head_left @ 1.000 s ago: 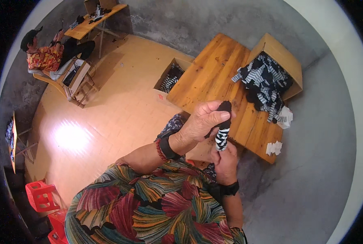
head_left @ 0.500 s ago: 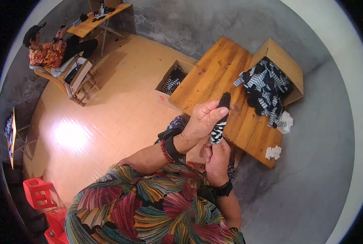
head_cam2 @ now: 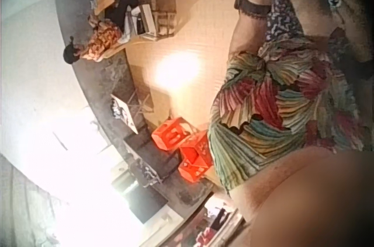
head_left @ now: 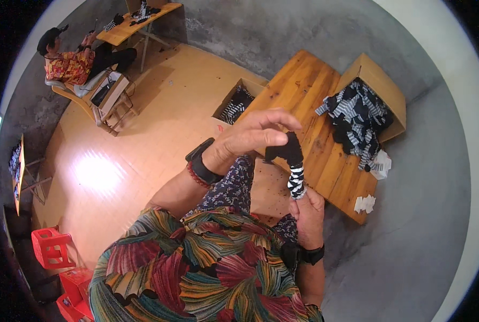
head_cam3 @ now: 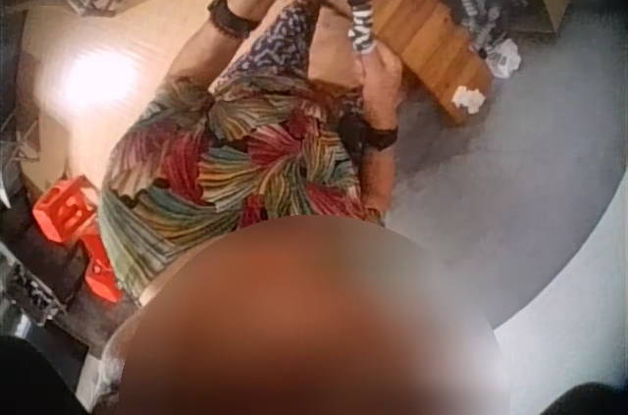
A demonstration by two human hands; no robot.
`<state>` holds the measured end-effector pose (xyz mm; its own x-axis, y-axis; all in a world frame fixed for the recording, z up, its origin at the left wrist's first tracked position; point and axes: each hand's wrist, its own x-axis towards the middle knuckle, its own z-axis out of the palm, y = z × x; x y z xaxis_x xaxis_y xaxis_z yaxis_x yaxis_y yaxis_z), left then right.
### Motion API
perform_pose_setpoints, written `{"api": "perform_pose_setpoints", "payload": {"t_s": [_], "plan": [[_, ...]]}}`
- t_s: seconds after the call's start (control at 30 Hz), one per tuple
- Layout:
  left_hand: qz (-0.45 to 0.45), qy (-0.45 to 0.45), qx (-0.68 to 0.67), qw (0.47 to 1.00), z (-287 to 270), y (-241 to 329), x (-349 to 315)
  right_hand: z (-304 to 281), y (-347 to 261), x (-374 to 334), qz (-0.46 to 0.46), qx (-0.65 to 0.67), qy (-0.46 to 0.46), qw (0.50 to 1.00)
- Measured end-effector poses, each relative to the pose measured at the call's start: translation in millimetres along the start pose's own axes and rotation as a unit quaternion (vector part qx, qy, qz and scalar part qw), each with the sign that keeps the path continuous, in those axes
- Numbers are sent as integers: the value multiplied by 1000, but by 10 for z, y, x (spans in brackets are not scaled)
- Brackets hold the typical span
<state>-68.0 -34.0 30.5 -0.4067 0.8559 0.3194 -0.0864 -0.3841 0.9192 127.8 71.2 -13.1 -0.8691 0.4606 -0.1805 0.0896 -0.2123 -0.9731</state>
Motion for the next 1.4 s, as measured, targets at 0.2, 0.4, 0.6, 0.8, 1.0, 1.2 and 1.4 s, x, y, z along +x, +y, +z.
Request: {"api": "perform_pose_setpoints", "payload": {"t_s": [0.2,0.4,0.6,0.8,1.0,1.2,1.4], "plan": [[-92,-49,-41,994,105,-54,52,-120,29,36,-26,-33,3,999],[-41,-66,10,997,195,128,91,-165,9,45,-84,-108,30,990],[-100,-44,-24,994,207,86,148,-195,28,70,-150,-178,53,971],[17,95,84,992,486,-209,155,-145,71,77,-245,-291,108,918],[44,207,6,977,777,-405,182,-49,240,2,-116,-78,118,983],[-10,75,-91,993,735,-448,106,-151,167,-39,56,176,-64,981],[44,167,29,985,789,-462,78,89,118,32,77,270,-121,952]]}}
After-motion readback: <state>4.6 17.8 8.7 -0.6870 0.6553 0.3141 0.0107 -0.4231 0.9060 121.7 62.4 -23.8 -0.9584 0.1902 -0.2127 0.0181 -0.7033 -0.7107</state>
